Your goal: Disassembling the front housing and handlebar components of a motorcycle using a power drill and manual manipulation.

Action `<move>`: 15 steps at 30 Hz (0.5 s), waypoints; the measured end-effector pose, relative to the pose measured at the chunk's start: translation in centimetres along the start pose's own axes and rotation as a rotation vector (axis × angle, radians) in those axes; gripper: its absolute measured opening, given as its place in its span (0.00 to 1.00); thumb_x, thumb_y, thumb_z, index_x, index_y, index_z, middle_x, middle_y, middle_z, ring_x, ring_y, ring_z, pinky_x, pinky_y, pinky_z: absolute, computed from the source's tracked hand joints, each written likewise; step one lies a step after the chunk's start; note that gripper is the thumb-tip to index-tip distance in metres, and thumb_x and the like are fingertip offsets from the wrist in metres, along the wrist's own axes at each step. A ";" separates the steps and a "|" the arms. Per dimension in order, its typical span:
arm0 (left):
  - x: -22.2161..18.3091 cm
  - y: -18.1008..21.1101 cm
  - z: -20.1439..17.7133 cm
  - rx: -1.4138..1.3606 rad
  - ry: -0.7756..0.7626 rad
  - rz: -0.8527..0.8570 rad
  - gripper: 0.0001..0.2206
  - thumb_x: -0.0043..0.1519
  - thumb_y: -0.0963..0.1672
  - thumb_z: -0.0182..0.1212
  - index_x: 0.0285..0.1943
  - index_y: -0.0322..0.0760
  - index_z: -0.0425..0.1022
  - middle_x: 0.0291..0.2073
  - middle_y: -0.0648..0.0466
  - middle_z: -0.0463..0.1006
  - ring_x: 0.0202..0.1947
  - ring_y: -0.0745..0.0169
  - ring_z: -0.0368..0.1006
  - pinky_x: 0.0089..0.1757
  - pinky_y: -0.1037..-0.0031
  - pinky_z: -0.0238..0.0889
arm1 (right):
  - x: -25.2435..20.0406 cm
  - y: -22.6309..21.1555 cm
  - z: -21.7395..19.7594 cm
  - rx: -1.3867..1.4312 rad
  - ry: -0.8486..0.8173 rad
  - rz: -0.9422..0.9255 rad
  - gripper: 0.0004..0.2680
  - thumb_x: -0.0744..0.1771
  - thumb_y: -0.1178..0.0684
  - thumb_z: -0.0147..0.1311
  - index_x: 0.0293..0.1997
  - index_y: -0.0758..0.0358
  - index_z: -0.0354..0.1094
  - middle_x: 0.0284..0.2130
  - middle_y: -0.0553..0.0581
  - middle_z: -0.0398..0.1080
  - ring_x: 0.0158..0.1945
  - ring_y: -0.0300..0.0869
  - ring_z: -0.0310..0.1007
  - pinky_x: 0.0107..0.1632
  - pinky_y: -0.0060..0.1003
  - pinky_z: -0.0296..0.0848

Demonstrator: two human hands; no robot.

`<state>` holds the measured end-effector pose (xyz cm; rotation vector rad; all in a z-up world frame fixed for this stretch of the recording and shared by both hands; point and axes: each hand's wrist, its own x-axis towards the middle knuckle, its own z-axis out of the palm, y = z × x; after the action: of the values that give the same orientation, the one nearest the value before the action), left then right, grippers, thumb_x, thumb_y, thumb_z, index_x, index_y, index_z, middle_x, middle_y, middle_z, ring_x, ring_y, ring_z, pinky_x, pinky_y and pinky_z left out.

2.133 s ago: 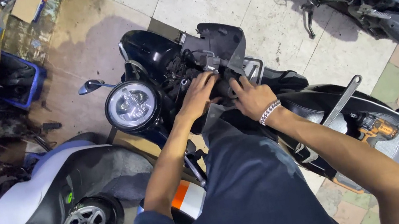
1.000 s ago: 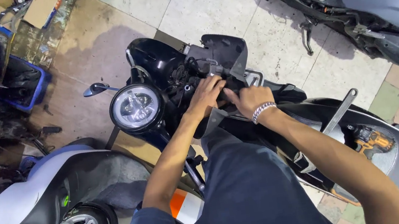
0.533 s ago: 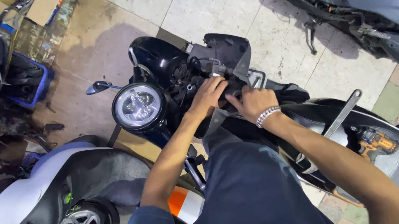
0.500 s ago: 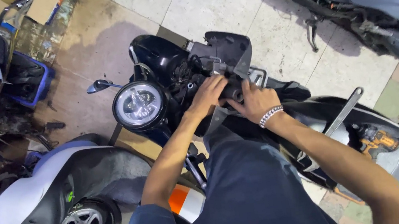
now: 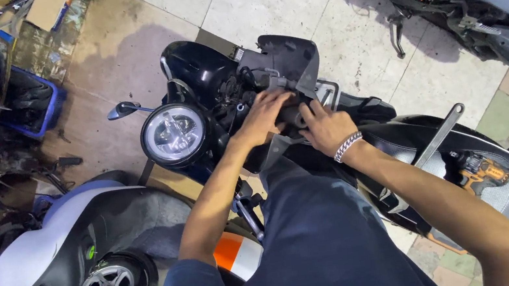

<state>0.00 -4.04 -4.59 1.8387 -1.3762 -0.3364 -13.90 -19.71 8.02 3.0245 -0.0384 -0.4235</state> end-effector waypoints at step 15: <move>0.9 3.9 -3.8 -0.089 -0.092 -0.038 0.38 0.47 0.39 0.73 0.69 0.31 0.61 0.59 0.35 0.73 0.65 0.37 0.65 0.64 0.50 0.51 | 0.9 0.0 2.4 -0.129 0.280 -0.108 0.23 0.60 0.38 0.61 0.55 0.58 0.65 0.39 0.51 0.65 0.33 0.43 0.76 0.31 0.35 0.77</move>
<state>0.04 -3.58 0.94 1.7971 -1.3674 -0.4994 -13.70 -19.95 5.44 2.9353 0.1650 -0.0058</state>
